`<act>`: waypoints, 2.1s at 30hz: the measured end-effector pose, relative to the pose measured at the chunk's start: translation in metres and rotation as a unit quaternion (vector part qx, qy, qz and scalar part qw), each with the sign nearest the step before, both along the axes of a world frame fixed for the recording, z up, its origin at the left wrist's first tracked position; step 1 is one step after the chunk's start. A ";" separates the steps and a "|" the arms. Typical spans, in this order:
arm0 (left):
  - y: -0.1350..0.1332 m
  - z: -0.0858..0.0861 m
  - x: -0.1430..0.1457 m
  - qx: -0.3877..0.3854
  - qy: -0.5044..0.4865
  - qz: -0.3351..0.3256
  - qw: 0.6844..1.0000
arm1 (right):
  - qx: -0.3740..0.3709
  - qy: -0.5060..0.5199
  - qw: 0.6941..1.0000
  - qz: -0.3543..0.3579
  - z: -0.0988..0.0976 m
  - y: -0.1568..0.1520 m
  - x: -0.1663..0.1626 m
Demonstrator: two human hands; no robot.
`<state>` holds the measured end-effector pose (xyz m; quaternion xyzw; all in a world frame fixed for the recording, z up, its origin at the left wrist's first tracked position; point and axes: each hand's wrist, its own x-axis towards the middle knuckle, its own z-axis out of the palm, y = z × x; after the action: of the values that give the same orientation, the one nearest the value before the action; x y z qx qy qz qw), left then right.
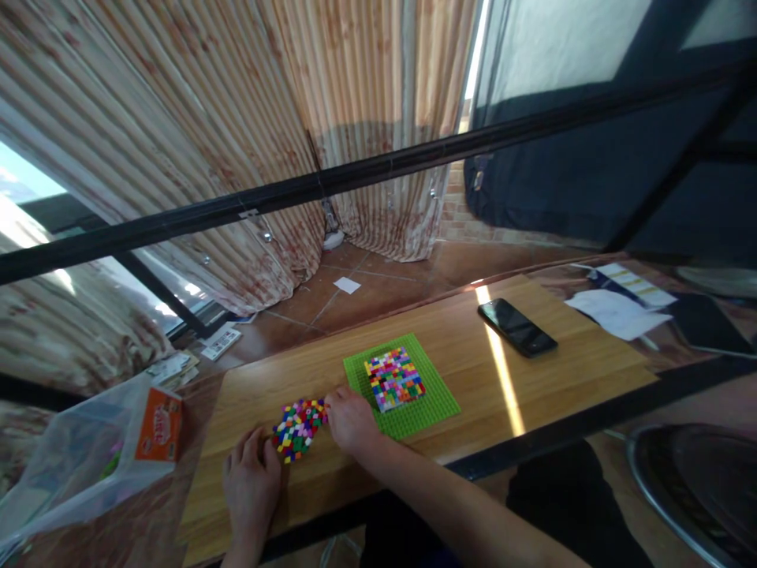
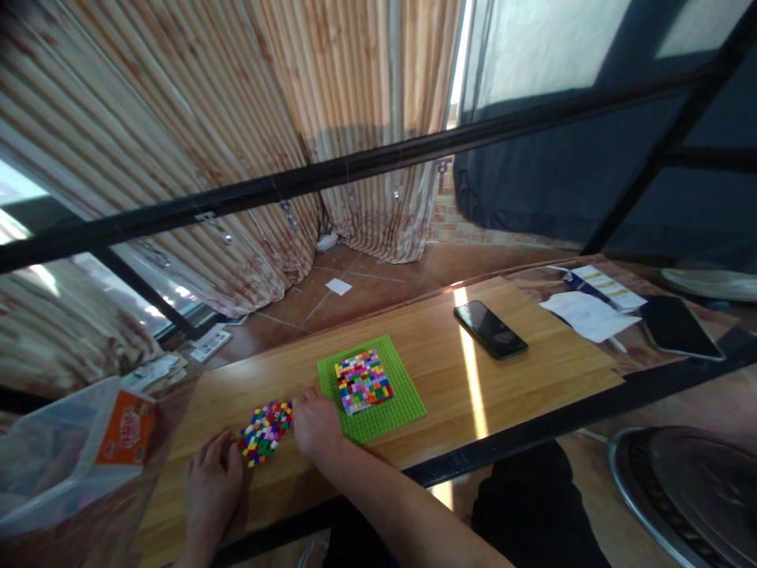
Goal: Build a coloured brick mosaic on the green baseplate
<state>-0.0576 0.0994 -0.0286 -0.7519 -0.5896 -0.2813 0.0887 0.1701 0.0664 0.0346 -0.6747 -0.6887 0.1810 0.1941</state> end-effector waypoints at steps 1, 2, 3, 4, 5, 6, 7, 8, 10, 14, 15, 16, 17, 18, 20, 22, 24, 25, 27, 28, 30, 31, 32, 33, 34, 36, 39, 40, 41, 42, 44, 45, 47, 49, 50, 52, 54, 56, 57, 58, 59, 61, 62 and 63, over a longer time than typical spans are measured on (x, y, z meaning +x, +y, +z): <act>0.000 0.001 0.001 -0.001 -0.001 0.002 1.000 | 0.010 0.021 1.000 0.002 -0.002 -0.005 0.001; -0.001 0.002 0.001 -0.003 -0.003 0.003 1.000 | 0.024 0.051 0.998 0.001 -0.004 -0.012 0.002; -0.001 0.003 0.002 -0.007 -0.003 0.004 1.000 | 0.038 0.086 0.996 -0.004 -0.006 -0.018 0.003; -0.002 0.003 0.002 -0.011 -0.003 0.005 1.000 | 0.051 0.123 0.991 -0.012 -0.009 -0.025 0.005; -0.002 0.004 0.003 -0.015 -0.001 0.005 1.000 | 0.062 0.160 0.985 -0.023 -0.012 -0.033 0.007; -0.002 0.005 0.003 -0.019 0.001 0.006 1.000 | 0.071 0.192 0.978 -0.035 -0.015 -0.040 0.009; -0.002 0.005 0.003 -0.021 0.003 0.007 1.000 | 0.081 0.221 0.971 -0.043 -0.017 -0.048 0.012; -0.002 0.005 0.003 -0.022 0.005 0.008 1.000 | 0.094 0.245 0.963 -0.052 -0.019 -0.055 0.016; -0.002 0.005 0.003 -0.020 0.005 0.010 1.000 | 0.119 0.279 0.950 -0.068 -0.021 -0.069 0.026; -0.002 0.006 0.002 -0.022 0.005 0.001 1.000 | 0.143 0.302 0.939 -0.086 -0.022 -0.093 0.047; -0.002 0.006 0.002 -0.023 0.004 0.000 1.000 | 0.146 0.307 0.936 -0.095 -0.023 -0.097 0.052; -0.003 0.006 0.002 -0.025 0.002 0.001 1.000 | 0.150 0.311 0.933 -0.105 -0.023 -0.101 0.057; -0.003 0.006 0.002 -0.026 0.000 0.002 1.000 | 0.154 0.315 0.930 -0.116 -0.024 -0.104 0.061; -0.003 0.006 0.002 -0.027 -0.003 0.003 1.000 | 0.159 0.315 0.927 -0.126 -0.025 -0.107 0.065; -0.003 0.007 0.002 -0.030 -0.005 0.002 1.000 | 0.169 0.312 0.924 -0.144 -0.027 -0.109 0.073; -0.004 0.008 0.003 -0.033 -0.004 -0.002 0.999 | 0.177 0.305 0.922 -0.159 -0.029 -0.109 0.081; -0.004 0.008 0.003 -0.035 -0.005 -0.002 0.999 | 0.184 0.299 0.921 -0.171 -0.029 -0.108 0.087; -0.004 0.009 0.003 -0.035 -0.008 -0.001 0.999 | 0.187 0.296 0.920 -0.175 -0.029 -0.107 0.089; -0.005 0.010 0.004 -0.037 -0.011 0.000 0.999 | 0.196 0.293 0.917 -0.185 -0.029 -0.105 0.092; -0.005 0.010 0.004 -0.039 -0.012 0.000 0.999 | 0.200 0.293 0.916 -0.190 -0.029 -0.104 0.093; -0.005 0.011 0.005 -0.044 -0.017 0.001 0.999 | 0.206 0.295 0.911 -0.201 -0.029 -0.103 0.095; -0.006 0.011 0.005 -0.047 -0.020 0.002 0.999 | 0.208 0.296 0.910 -0.205 -0.029 -0.103 0.096; -0.006 0.011 0.005 -0.050 -0.025 0.003 0.998 | 0.208 0.297 0.909 -0.206 -0.029 -0.103 0.097; -0.006 0.011 0.005 -0.051 -0.029 0.005 0.998 | 0.208 0.297 0.908 -0.207 -0.030 -0.103 0.097; -0.006 0.011 0.005 -0.052 -0.031 0.007 0.998 | 0.208 0.298 0.908 -0.207 -0.030 -0.103 0.098; -0.006 0.011 0.005 -0.051 -0.029 0.008 0.998 | 0.205 0.299 0.909 -0.206 -0.031 -0.104 0.098; -0.006 0.011 0.005 -0.051 -0.016 0.004 0.999 | 0.198 0.300 0.910 -0.205 -0.033 -0.105 0.097; -0.005 0.011 0.005 -0.052 -0.014 0.003 0.999 | 0.196 0.301 0.911 -0.204 -0.033 -0.105 0.096; -0.005 0.011 0.005 -0.053 -0.013 0.003 0.999 | 0.194 0.303 0.910 -0.204 -0.033 -0.106 0.095; -0.005 0.011 0.004 -0.053 -0.013 0.003 0.999 | 0.192 0.304 0.910 -0.204 -0.034 -0.106 0.094; -0.005 0.010 0.004 -0.049 -0.013 0.004 0.999 | 0.187 0.307 0.911 -0.203 -0.035 -0.107 0.093; -0.005 0.010 0.005 -0.048 -0.012 0.004 0.999 | 0.185 0.308 0.911 -0.202 -0.035 -0.107 0.093; -0.005 0.010 0.005 -0.047 -0.010 0.004 0.999 | 0.181 0.308 0.911 -0.204 -0.036 -0.108 0.093; -0.006 0.010 0.005 -0.045 -0.010 0.005 0.999 | 0.180 0.311 0.910 -0.208 -0.037 -0.109 0.093; -0.006 0.010 0.005 -0.045 -0.011 0.006 0.999 | 0.180 0.311 0.909 -0.210 -0.037 -0.109 0.094; -0.006 0.010 0.005 -0.045 -0.013 0.006 0.999 | 0.182 0.309 0.909 -0.211 -0.036 -0.109 0.095; -0.006 0.011 0.005 -0.046 -0.015 0.004 0.999 | 0.183 0.304 0.911 -0.210 -0.036 -0.108 0.096; -0.006 0.011 0.005 -0.046 -0.016 0.003 0.999 | 0.186 0.302 0.911 -0.213 -0.035 -0.107 0.097; -0.006 0.011 0.005 -0.046 -0.016 0.004 0.999 | 0.187 0.302 0.910 -0.215 -0.035 -0.107 0.098; -0.006 0.011 0.005 -0.045 -0.015 0.005 0.999 | 0.187 0.302 0.909 -0.216 -0.035 -0.107 0.098; -0.006 0.010 0.005 -0.044 -0.014 0.006 0.999 | 0.187 0.302 0.909 -0.217 -0.035 -0.107 0.099; -0.006 0.010 0.005 -0.043 -0.014 0.007 0.999 | 0.184 0.302 0.910 -0.215 -0.035 -0.107 0.099; -0.006 0.010 0.005 -0.043 -0.014 0.007 0.999 | 0.183 0.302 0.911 -0.214 -0.035 -0.108 0.099; -0.006 0.010 0.005 -0.044 -0.014 0.007 0.999 | 0.183 0.304 0.910 -0.214 -0.035 -0.108 0.099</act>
<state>-0.0524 0.0933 -0.0186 -0.7471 -0.6077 -0.2647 0.0498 0.2691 -0.0415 -0.0002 -0.6712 -0.4565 0.2024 0.5478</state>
